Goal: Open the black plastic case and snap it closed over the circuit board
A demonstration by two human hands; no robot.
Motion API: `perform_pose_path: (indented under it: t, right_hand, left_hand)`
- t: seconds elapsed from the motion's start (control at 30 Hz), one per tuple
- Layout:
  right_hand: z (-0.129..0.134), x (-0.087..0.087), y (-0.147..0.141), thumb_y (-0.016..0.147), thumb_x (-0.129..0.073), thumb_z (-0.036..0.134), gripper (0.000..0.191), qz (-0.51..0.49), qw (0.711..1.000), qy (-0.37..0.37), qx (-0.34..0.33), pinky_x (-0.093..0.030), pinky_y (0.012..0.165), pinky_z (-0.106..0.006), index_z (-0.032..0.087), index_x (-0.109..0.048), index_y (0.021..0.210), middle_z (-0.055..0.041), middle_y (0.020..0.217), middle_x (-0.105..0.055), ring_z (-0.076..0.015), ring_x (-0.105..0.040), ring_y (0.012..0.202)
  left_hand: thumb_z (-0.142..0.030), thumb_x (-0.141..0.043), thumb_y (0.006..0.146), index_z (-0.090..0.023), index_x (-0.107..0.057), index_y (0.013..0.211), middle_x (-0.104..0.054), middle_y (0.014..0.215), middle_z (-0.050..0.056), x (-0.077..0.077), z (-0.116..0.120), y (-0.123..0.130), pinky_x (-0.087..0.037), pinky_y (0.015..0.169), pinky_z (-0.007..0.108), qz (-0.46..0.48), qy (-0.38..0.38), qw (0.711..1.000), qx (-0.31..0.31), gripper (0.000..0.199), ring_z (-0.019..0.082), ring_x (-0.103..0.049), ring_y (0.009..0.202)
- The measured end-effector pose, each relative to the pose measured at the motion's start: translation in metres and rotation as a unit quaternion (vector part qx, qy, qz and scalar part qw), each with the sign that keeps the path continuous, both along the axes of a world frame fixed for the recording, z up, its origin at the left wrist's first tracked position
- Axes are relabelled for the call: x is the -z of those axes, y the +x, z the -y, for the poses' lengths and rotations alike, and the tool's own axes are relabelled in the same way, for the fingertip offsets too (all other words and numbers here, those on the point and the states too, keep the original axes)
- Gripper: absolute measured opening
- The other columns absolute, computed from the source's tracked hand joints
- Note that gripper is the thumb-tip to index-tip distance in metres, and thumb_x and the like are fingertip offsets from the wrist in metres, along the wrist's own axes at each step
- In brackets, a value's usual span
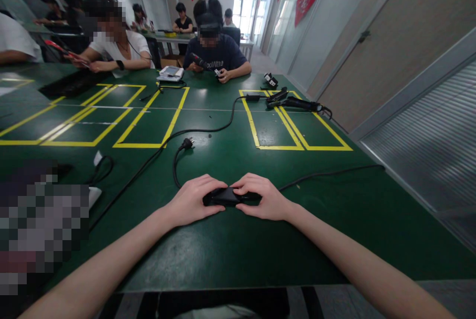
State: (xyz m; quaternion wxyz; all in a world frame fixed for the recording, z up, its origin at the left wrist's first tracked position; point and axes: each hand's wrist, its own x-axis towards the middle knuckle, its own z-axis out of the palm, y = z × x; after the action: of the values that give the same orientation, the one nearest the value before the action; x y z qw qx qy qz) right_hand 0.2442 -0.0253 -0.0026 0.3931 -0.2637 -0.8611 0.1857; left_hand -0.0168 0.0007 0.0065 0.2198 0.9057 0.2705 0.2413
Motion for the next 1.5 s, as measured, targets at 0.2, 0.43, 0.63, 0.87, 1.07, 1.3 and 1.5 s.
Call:
perform_pose_path:
  t: [0.2, 0.43, 0.63, 0.87, 1.07, 1.3, 1.5]
  right_hand:
    - [0.0011, 0.0003, -0.0006, 0.085, -0.076, 0.019, 0.022, -0.006, 1.0, 0.004, 0.001, -0.059, 0.082, -0.04, 0.022, -0.065, 0.105, -0.0116, 0.108, -0.078, -0.0229, -0.073, 0.092]
    - [0.0018, -0.0024, -0.0007, 0.085, -0.075, 0.018, 0.022, -0.014, 1.0, -0.004, 0.011, -0.059, 0.085, -0.041, 0.023, -0.065, 0.104, -0.0111, 0.109, -0.078, -0.0231, -0.073, 0.093]
    - [0.0014, -0.004, -0.0018, 0.082, -0.073, 0.016, 0.022, 0.011, 1.0, 0.019, 0.002, -0.059, 0.079, -0.038, 0.022, -0.062, 0.101, -0.011, 0.104, -0.077, -0.0223, -0.071, 0.088]
    - [0.0019, -0.0031, -0.0022, 0.084, -0.071, 0.017, 0.021, 0.007, 0.999, 0.052, 0.014, -0.058, 0.078, -0.039, 0.023, -0.06, 0.101, -0.0104, 0.105, -0.077, -0.0217, -0.071, 0.087]
    - [0.0027, -0.0042, 0.0008, 0.08, -0.071, 0.015, 0.023, 0.028, 0.999, 0.018, 0.015, -0.057, 0.08, -0.039, 0.023, -0.059, 0.098, -0.0101, 0.104, -0.076, -0.0229, -0.07, 0.09]
    - [0.0017, -0.0052, 0.0041, 0.082, -0.077, 0.02, 0.024, 0.066, 0.998, -0.002, -0.002, -0.057, 0.082, -0.038, 0.023, -0.059, 0.098, -0.0107, 0.107, -0.074, -0.024, -0.069, 0.097]
    - [0.0028, -0.0019, -0.0001, 0.087, -0.074, 0.02, 0.024, 0.12, 0.992, 0.014, 0.031, -0.057, 0.08, -0.038, 0.021, -0.059, 0.106, -0.0111, 0.106, -0.074, -0.0252, -0.067, 0.095]
  left_hand:
    - [-0.03, -0.077, 0.088, -0.022, -0.066, 0.123, -0.074, 0.108, 0.006, -0.0005, 0.0011, -0.0005, -0.056, 0.083, 0.032, -0.002, -0.004, 1.0, -0.004, 0.037, 0.022, -0.069, 0.098]
    - [-0.03, -0.078, 0.088, -0.022, -0.065, 0.125, -0.073, 0.115, 0.007, -0.0002, 0.0011, -0.0009, -0.057, 0.087, 0.033, 0.0, -0.008, 1.0, -0.004, 0.04, 0.022, -0.07, 0.101]
    - [-0.029, -0.077, 0.089, -0.021, -0.067, 0.12, -0.074, 0.109, 0.006, -0.0028, 0.0012, 0.0005, -0.055, 0.083, 0.032, -0.005, -0.004, 1.0, 0.008, 0.033, 0.022, -0.069, 0.099]
    - [-0.029, -0.078, 0.089, -0.022, -0.066, 0.125, -0.074, 0.109, 0.006, -0.0005, 0.0006, 0.0004, -0.055, 0.082, 0.032, -0.009, -0.002, 1.0, 0.002, 0.039, 0.022, -0.069, 0.098]
    - [-0.029, -0.076, 0.09, -0.022, -0.066, 0.125, -0.075, 0.112, 0.007, -0.0008, 0.0001, 0.0004, -0.056, 0.086, 0.034, -0.008, -0.003, 1.0, 0.012, 0.037, 0.023, -0.069, 0.102]
    - [-0.032, -0.073, 0.093, -0.022, -0.068, 0.124, -0.075, 0.113, 0.008, 0.0003, -0.0002, -0.0004, -0.057, 0.088, 0.036, -0.003, 0.009, 1.0, 0.02, 0.033, 0.023, -0.069, 0.103]
    - [-0.03, -0.068, 0.094, -0.02, -0.064, 0.128, -0.074, 0.114, 0.009, -0.0002, 0.0011, 0.0026, -0.057, 0.09, 0.038, -0.02, 0.026, 0.999, 0.009, 0.036, 0.025, -0.067, 0.105]
